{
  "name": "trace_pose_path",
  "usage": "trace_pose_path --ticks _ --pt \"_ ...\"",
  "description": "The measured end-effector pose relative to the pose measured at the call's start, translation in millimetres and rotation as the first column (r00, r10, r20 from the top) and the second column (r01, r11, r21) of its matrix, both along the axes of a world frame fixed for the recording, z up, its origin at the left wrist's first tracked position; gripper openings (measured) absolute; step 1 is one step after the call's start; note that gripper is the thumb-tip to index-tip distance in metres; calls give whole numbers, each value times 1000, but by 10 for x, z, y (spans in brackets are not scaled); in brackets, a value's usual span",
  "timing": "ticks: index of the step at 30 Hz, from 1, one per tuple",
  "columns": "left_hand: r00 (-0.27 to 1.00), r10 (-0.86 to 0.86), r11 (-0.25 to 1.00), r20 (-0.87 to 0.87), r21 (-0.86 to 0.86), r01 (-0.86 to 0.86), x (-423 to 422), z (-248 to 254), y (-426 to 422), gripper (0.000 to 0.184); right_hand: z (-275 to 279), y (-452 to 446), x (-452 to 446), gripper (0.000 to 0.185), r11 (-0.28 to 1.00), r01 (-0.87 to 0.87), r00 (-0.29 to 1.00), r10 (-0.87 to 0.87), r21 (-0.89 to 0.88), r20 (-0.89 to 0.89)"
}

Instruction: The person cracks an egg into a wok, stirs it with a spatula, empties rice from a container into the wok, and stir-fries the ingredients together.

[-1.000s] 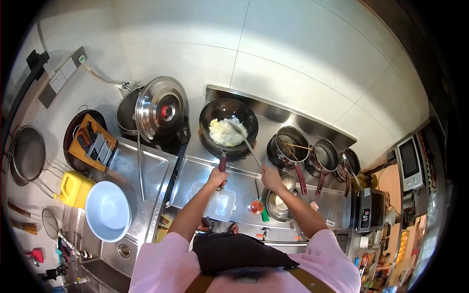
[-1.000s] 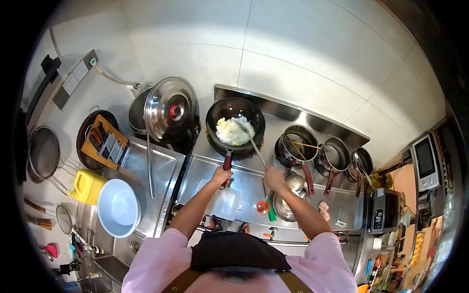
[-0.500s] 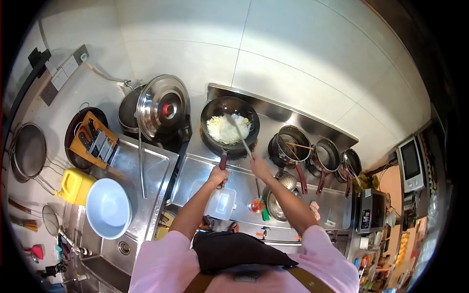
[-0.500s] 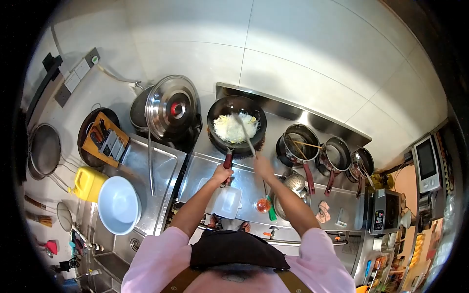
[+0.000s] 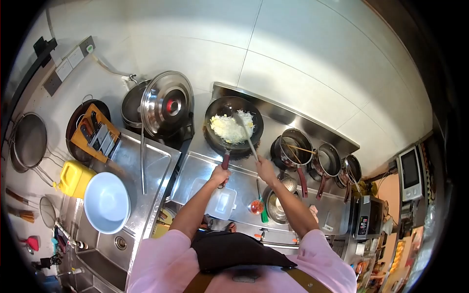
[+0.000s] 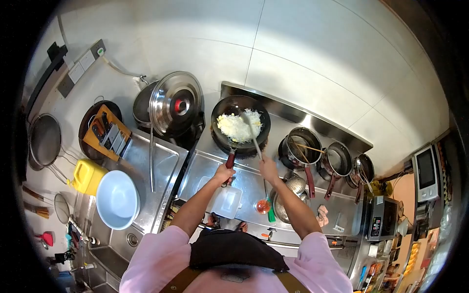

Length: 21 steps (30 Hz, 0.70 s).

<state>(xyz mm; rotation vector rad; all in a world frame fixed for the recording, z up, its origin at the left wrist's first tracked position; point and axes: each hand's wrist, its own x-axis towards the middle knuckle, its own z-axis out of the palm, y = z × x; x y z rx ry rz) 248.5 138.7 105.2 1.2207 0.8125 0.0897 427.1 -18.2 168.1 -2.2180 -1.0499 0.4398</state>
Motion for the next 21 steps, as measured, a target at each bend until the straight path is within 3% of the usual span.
trace_pose_path --ticks 3,5,8,11,14,17,18,19,21 --pt "999 28 1000 -17 7 -28 20 -8 -5 17 79 -128 -138 33 1000 -20 999 21 6 -50" --pt "1000 29 999 -12 20 -28 45 -31 2 18 25 -200 -256 32 988 -117 993 115 100 31" --pt "1000 17 1000 3 -3 -17 40 -81 -17 20 -129 112 -222 30 999 45 971 -43 -4 235" --pt "999 34 999 -23 -4 -34 14 11 -34 18 -109 344 -289 29 994 105 979 -108 27 173" --pt "1000 16 1000 -16 26 -15 19 -20 -10 18 46 187 -229 29 996 -66 996 69 59 -53" --pt "1000 18 999 -24 33 -17 7 -52 -65 19 172 131 -35 30 995 39 978 -18 -95 209" --pt "999 25 999 -29 45 -24 20 -13 -25 19 235 129 73 32 990 19 965 18 -141 262" --pt "999 22 999 -23 41 -22 19 -17 -4 19 612 108 58 33 972 -13 964 74 -233 255" --pt "1000 9 1000 -12 27 -8 17 -52 -23 19 1155 83 130 37 915 -30 890 208 -403 407"
